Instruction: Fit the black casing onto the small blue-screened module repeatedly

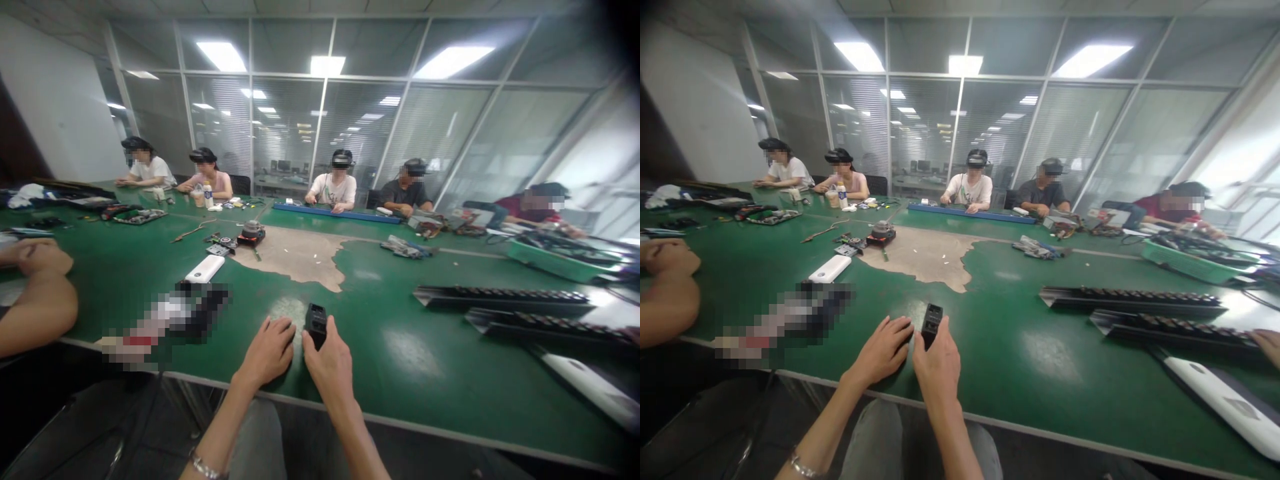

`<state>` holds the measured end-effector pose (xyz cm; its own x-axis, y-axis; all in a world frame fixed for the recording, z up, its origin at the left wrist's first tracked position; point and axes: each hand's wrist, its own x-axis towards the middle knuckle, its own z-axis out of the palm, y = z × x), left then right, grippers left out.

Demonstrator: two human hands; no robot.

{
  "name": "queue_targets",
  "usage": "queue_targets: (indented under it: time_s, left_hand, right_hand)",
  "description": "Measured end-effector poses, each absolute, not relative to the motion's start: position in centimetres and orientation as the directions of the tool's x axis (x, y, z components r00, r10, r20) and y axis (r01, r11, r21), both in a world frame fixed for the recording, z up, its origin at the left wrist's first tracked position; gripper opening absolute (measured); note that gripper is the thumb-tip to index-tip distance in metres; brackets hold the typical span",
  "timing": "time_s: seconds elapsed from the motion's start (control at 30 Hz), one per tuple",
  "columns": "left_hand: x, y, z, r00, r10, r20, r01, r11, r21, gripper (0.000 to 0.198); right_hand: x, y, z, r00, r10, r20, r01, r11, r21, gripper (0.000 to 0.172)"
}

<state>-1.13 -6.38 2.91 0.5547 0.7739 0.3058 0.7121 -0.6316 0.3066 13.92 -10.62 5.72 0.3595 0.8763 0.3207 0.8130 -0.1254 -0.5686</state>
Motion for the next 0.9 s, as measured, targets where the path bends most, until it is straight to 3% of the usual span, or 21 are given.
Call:
queue_targets:
  time_s: [0.3,0.47,0.63,0.9]
  left_hand:
    - [-1.1,-5.9,2.1,0.576,0.756,0.31,0.71,-0.651,0.268,0.043]
    - [-1.1,-6.2,2.3,0.524,0.781,0.34,0.754,-0.611,0.24,0.042]
    - [-1.0,-6.2,2.5,0.456,0.807,0.375,0.808,-0.552,0.206,0.044]
    - [-0.8,-6.1,2.2,0.444,0.821,0.359,0.824,-0.532,0.198,0.04]
  right_hand:
    - [13.4,-12.1,2.4,0.303,0.886,0.351,0.844,-0.078,-0.531,0.069]
    - [14.0,-11.9,0.7,0.261,0.802,0.538,0.835,0.093,-0.543,0.084]
    - [14.5,-11.1,0.4,0.308,0.79,0.531,0.813,0.071,-0.578,0.093]
    - [14.9,-11.1,-0.5,0.275,0.832,0.482,0.813,0.066,-0.578,0.075]
